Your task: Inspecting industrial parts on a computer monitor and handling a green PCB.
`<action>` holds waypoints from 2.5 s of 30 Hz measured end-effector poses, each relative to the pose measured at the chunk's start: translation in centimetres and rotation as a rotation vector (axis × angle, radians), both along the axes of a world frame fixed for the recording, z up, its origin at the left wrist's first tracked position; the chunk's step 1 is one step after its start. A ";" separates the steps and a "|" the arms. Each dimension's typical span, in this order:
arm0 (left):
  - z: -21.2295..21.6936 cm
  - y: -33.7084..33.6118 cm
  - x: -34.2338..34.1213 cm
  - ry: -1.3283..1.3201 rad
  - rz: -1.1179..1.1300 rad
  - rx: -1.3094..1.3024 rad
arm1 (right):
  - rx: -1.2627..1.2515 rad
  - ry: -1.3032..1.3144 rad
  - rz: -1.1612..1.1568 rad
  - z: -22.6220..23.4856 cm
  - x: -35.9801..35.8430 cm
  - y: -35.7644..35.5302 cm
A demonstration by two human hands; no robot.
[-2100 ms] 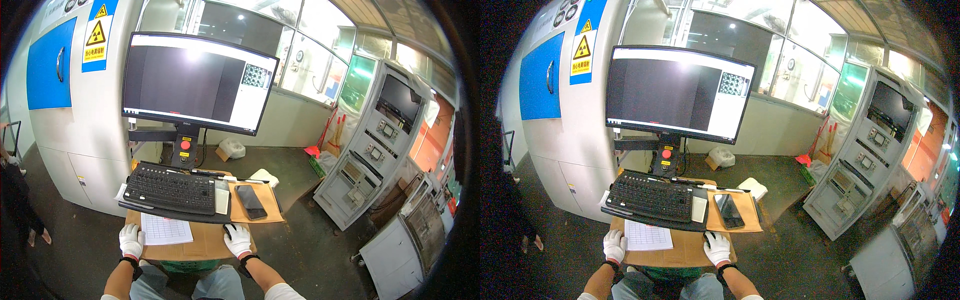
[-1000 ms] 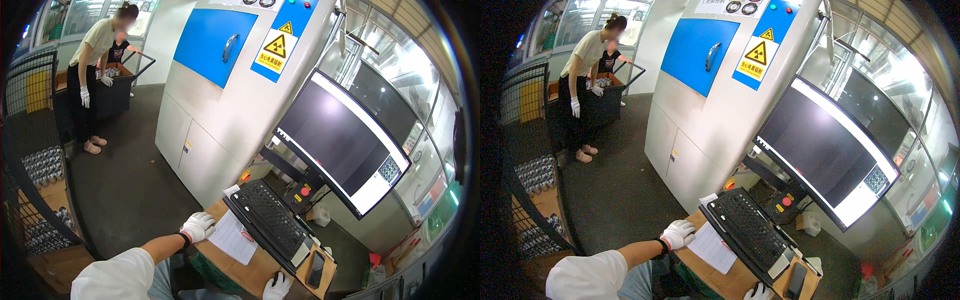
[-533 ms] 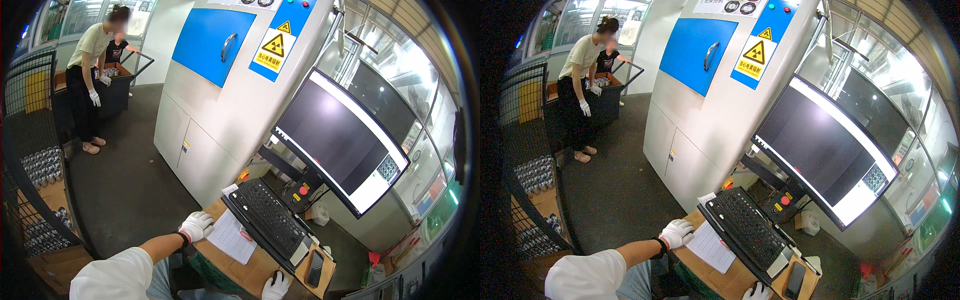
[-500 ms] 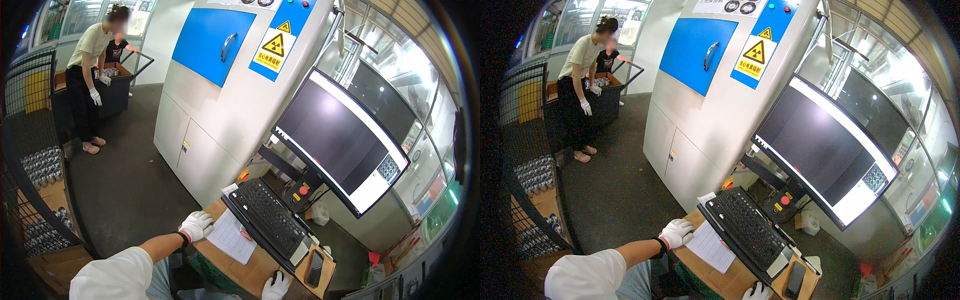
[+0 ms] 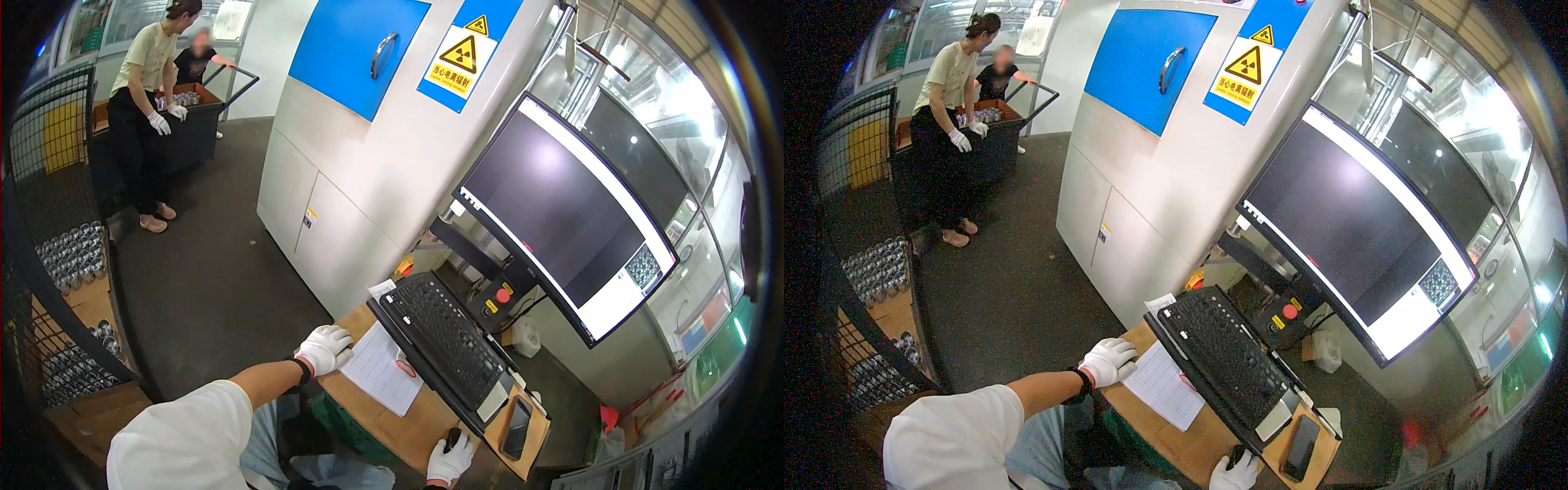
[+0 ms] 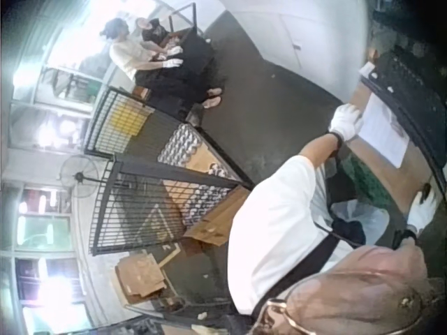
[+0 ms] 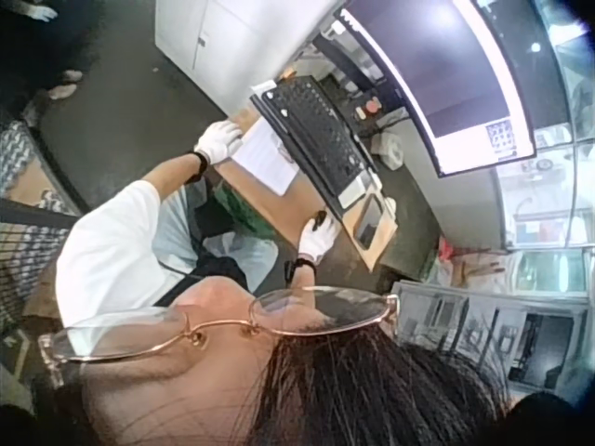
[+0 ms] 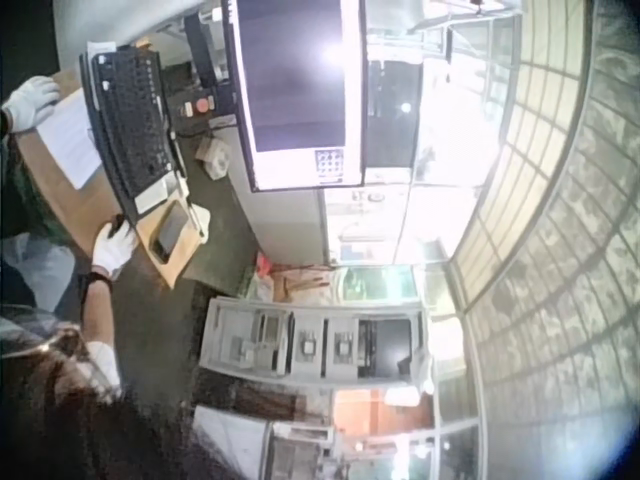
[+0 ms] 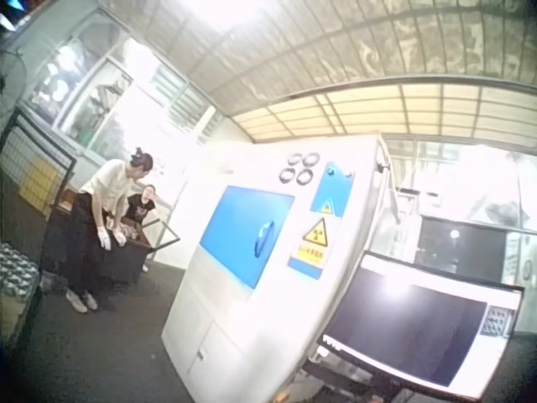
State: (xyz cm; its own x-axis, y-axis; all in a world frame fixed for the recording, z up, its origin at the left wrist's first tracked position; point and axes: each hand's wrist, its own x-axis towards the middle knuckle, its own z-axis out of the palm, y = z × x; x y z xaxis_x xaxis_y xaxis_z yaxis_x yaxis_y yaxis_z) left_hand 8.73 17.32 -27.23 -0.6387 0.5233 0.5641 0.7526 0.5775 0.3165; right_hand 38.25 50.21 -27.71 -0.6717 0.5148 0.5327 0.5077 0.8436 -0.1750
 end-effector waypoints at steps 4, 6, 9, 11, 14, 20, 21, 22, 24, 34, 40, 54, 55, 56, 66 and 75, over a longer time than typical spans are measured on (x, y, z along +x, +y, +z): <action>-0.6 0.0 -0.3 -0.010 -0.011 -0.003 | -0.016 -0.014 -0.007 0.0 -0.2 0.1; -0.4 0.0 -0.3 -0.013 -0.002 0.001 | -0.003 -0.009 0.007 0.1 -0.3 0.2; -0.1 -0.2 -0.1 -0.017 0.004 0.002 | 0.036 0.003 -0.002 0.5 -0.5 -0.4; 0.1 -0.4 0.1 -0.017 0.005 0.003 | -0.024 0.019 0.032 1.3 -0.4 -0.9; -0.2 -0.4 0.2 -0.017 0.007 -0.005 | -0.006 0.049 0.057 1.8 -0.4 -1.2; -0.1 0.6 0.4 -0.003 -0.039 -0.001 | -0.014 0.002 -0.001 0.8 0.7 -0.5; -0.5 0.2 0.2 -0.006 -0.026 0.006 | 0.017 -0.001 -0.005 0.9 0.4 -0.3; -0.9 0.1 -0.2 -0.047 -0.029 -0.014 | -0.107 -0.062 -0.019 2.1 0.1 -0.9; 0.2 0.1 -0.3 -0.012 -0.050 0.028 | -0.054 0.000 0.026 2.2 0.0 -0.9; -4.9 -0.1 -2.2 -0.012 -0.017 0.014 | -0.104 -0.069 -0.063 0.5 -0.9 -0.4; -4.5 0.5 -1.7 -0.055 -0.002 -0.034 | -0.091 0.027 -0.011 -0.4 0.1 0.4; -3.8 0.4 -1.7 -0.062 -0.004 -0.033 | -0.050 0.053 0.014 -0.9 -0.3 0.7; -3.7 0.4 -1.6 -0.063 -0.004 -0.033 | -0.049 0.052 0.015 -1.0 -0.3 0.7; -3.4 0.4 -1.5 -0.064 -0.007 -0.028 | -0.053 0.045 0.015 -1.0 -0.4 0.8; -3.8 0.4 -1.5 -0.026 0.004 -0.013 | -0.049 0.043 0.022 -1.0 -0.2 0.6; -4.3 0.7 -1.8 -0.004 0.015 -0.019 | -0.057 0.035 0.023 -0.8 -0.3 0.7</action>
State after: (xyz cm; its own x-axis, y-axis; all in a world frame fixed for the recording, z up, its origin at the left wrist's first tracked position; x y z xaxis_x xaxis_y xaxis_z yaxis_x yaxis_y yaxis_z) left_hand 6.91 17.98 -31.51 -0.6488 0.5245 0.5513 0.7426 0.5946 0.3082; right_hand 37.92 50.94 -28.50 -0.6652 0.5295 0.5264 0.4806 0.8432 -0.2409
